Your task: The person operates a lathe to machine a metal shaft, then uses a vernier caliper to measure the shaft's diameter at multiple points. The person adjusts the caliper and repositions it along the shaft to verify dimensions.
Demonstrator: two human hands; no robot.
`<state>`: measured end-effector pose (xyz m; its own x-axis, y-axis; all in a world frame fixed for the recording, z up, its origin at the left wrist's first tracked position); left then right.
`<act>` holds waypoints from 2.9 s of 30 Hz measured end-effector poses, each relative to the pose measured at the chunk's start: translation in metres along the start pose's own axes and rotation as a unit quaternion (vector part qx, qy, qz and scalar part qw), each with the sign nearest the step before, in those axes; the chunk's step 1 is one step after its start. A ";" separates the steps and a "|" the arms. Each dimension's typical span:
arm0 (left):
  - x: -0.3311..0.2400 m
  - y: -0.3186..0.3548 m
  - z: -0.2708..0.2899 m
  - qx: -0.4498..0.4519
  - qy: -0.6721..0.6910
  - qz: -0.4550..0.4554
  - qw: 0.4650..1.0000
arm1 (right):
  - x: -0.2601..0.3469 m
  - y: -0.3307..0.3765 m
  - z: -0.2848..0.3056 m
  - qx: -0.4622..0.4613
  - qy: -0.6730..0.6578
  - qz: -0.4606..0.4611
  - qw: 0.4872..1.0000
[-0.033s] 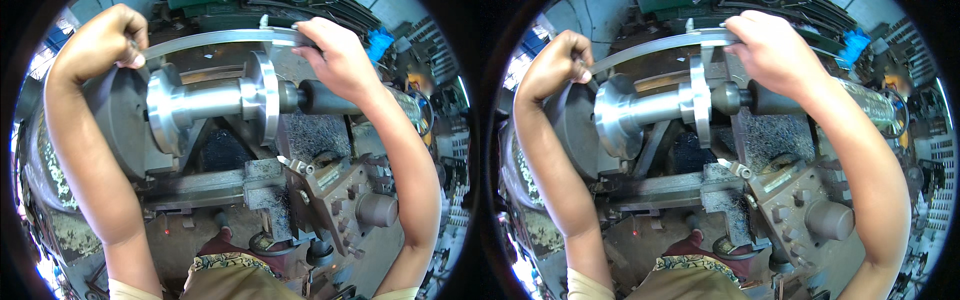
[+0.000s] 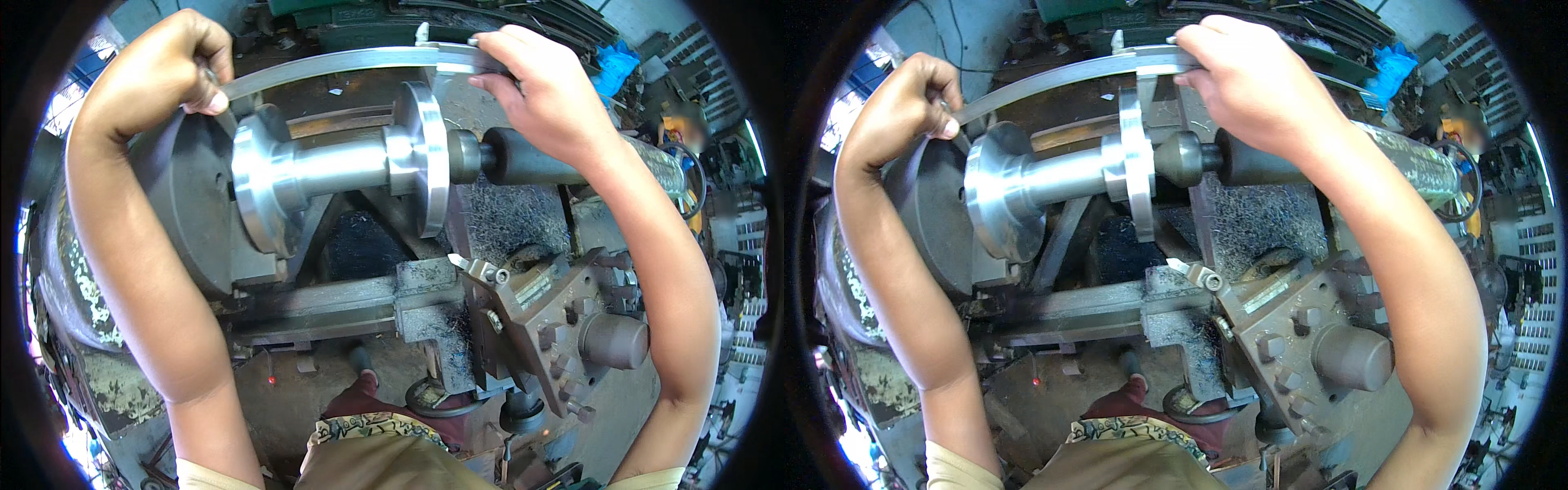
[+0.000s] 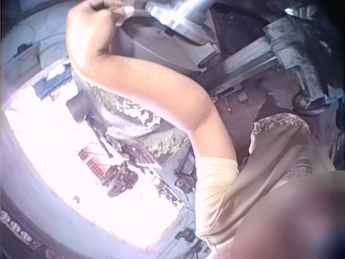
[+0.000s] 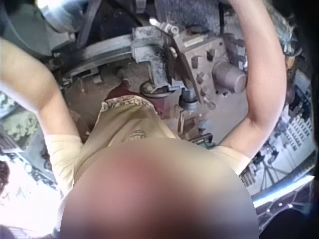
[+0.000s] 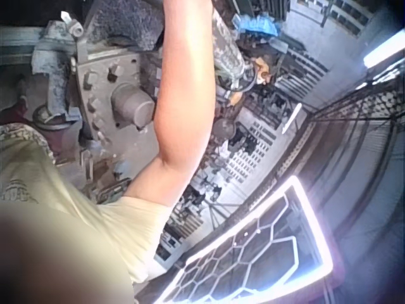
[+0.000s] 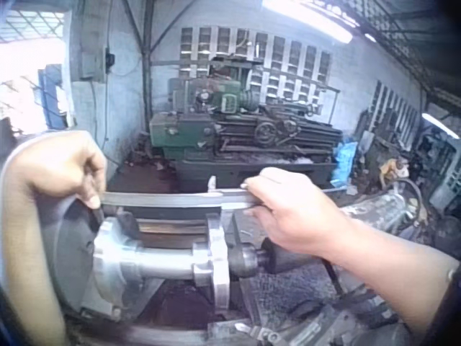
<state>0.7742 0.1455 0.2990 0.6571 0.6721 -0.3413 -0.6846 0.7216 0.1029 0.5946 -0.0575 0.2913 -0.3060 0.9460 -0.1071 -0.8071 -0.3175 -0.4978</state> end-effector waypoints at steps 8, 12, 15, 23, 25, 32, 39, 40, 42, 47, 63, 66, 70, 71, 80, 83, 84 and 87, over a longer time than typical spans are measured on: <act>0.007 0.004 0.002 -0.035 0.023 0.018 0.999 | -0.003 0.004 -0.003 0.007 0.004 -0.021 1.000; 0.011 0.003 0.003 -0.026 0.028 0.015 0.999 | -0.007 0.005 -0.004 -0.005 -0.028 -0.036 0.999; 0.003 0.005 0.010 -0.069 0.007 -0.034 0.997 | -0.008 0.005 -0.004 -0.009 -0.035 -0.035 0.999; 0.000 0.008 0.009 -0.071 -0.024 -0.045 0.996 | -0.011 0.005 -0.004 0.002 -0.059 -0.055 0.997; 0.000 0.008 0.009 -0.072 -0.028 -0.041 0.996 | -0.013 0.006 -0.005 0.005 -0.072 -0.065 0.995; -0.004 0.008 0.007 -0.071 0.007 -0.061 0.996 | -0.015 0.007 -0.007 0.002 -0.093 -0.072 0.993; -0.003 0.007 0.009 -0.080 -0.001 -0.044 0.996 | -0.015 0.006 -0.009 0.010 -0.094 -0.078 0.992; -0.005 0.007 0.007 -0.068 -0.008 -0.050 0.996 | -0.015 0.005 -0.009 0.009 -0.094 -0.077 0.993; -0.003 0.008 0.008 -0.077 0.021 -0.039 0.996 | -0.015 0.005 -0.008 0.007 -0.093 -0.079 0.993; -0.003 0.008 0.004 -0.063 0.039 -0.037 0.997 | -0.015 0.006 -0.008 0.009 -0.085 -0.078 0.993; -0.012 0.009 0.010 -0.054 -0.086 -0.086 0.991 | -0.016 0.007 -0.008 -0.006 -0.090 -0.079 0.993; 0.000 0.006 0.005 -0.017 0.020 -0.011 1.000 | -0.011 0.006 -0.002 -0.038 -0.107 -0.055 0.992; -0.005 0.009 0.010 -0.066 0.053 -0.010 0.996 | -0.011 0.007 -0.004 -0.020 -0.086 -0.056 0.994; -0.008 0.008 0.007 -0.047 0.036 -0.020 0.998 | -0.011 0.007 -0.003 -0.023 -0.091 -0.057 0.994; -0.002 0.000 0.000 0.018 0.019 -0.005 1.000 | -0.009 0.002 -0.004 -0.007 -0.094 -0.075 0.993; -0.011 -0.002 -0.005 0.046 0.013 -0.031 0.998 | -0.008 0.001 -0.004 0.000 -0.080 -0.063 0.995; -0.011 -0.001 -0.003 0.033 0.036 -0.020 0.999 | -0.007 0.002 -0.003 -0.004 -0.070 -0.055 0.996; -0.018 0.008 0.005 -0.036 0.038 -0.028 0.998 | -0.007 0.003 -0.003 -0.019 -0.063 -0.042 0.997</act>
<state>0.7584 0.1395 0.3104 0.6713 0.6140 -0.4152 -0.6698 0.7424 0.0148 0.5958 -0.0650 0.2878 -0.3011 0.9525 0.0446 -0.8136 -0.2322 -0.5331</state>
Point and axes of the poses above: each hand's wrist, its own y-axis away from the middle knuckle, its own z-axis out of the back of the hand, x = y × z, the point moved 10 cm from there along -y, towards the middle knuckle, and after that the axes turned 6 degrees about x, right-handed, at the moved point
